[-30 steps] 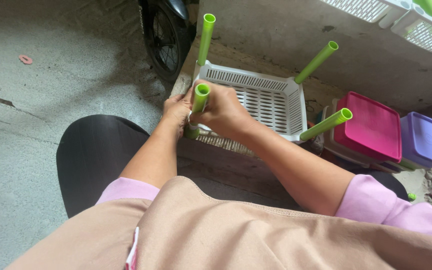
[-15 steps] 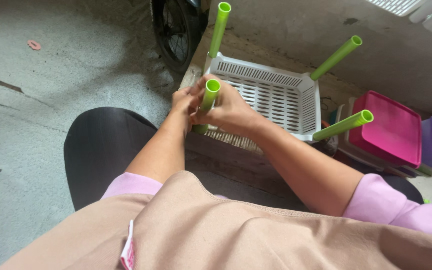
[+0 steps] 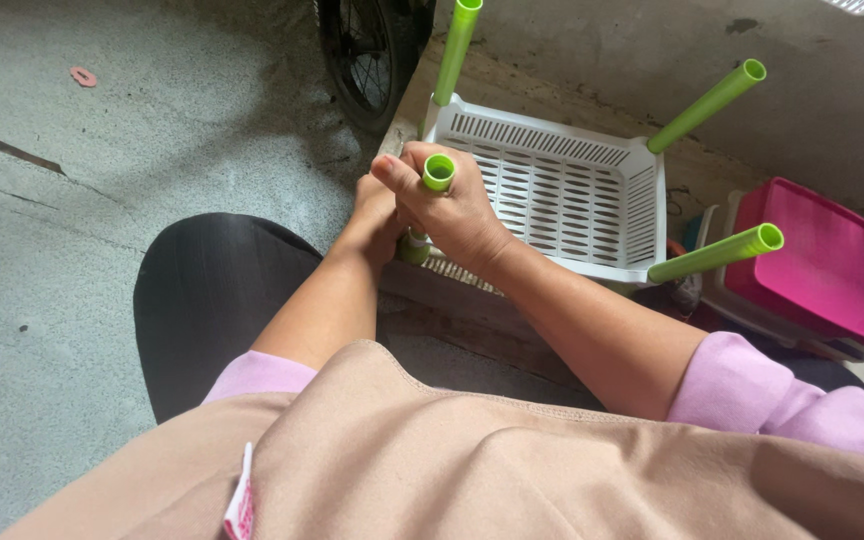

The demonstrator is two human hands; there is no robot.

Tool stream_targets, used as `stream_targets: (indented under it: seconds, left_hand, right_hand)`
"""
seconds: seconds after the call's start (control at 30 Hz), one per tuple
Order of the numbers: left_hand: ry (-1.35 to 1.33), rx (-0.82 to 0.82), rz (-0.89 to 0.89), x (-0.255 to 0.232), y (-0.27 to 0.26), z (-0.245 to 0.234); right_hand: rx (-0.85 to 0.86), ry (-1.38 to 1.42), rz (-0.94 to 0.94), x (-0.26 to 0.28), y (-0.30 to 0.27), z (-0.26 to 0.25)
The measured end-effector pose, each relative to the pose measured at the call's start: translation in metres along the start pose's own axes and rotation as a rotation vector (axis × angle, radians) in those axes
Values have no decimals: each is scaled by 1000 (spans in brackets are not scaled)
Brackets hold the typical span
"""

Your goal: The person wipes a white plastic basket with a cloth, then inserts green plastic legs into the basket's corner sockets. The person stacks a second basket on top of the first, aligning the legs to form a two-tiered structure.

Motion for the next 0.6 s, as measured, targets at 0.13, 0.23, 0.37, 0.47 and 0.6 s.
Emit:
stream_targets:
  seconds: [0.13,0.23,0.37,0.47,0.6]
  left_hand:
    - [-6,22,67,-3,-8,-1]
    - [-70,88,116,-6,-11,5]
    - [-85,84,74,-8,-14,7]
    - [43,20,3,-7,-16,1]
    - [-153,151,31,3,-5,11]
  right_hand:
    - [-229,-173,-76,4,-8,-5]
    - [-387,-188,-65,3,-12,-2]
    - [-482,-295,-122,11,-17,-2]
    - [-320,-300,-59,13,-13,-2]
    - [154,42,36,31,-6,6]
Point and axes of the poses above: each hand's wrist, its own y-axis towards the middle knuckle, its own z-axis out of the palm, x = y × z, the point moved 8 cm from there along y, towards the middle knuckle, and after that the axes turned 6 degrees about -y, right-handed, at the moved point
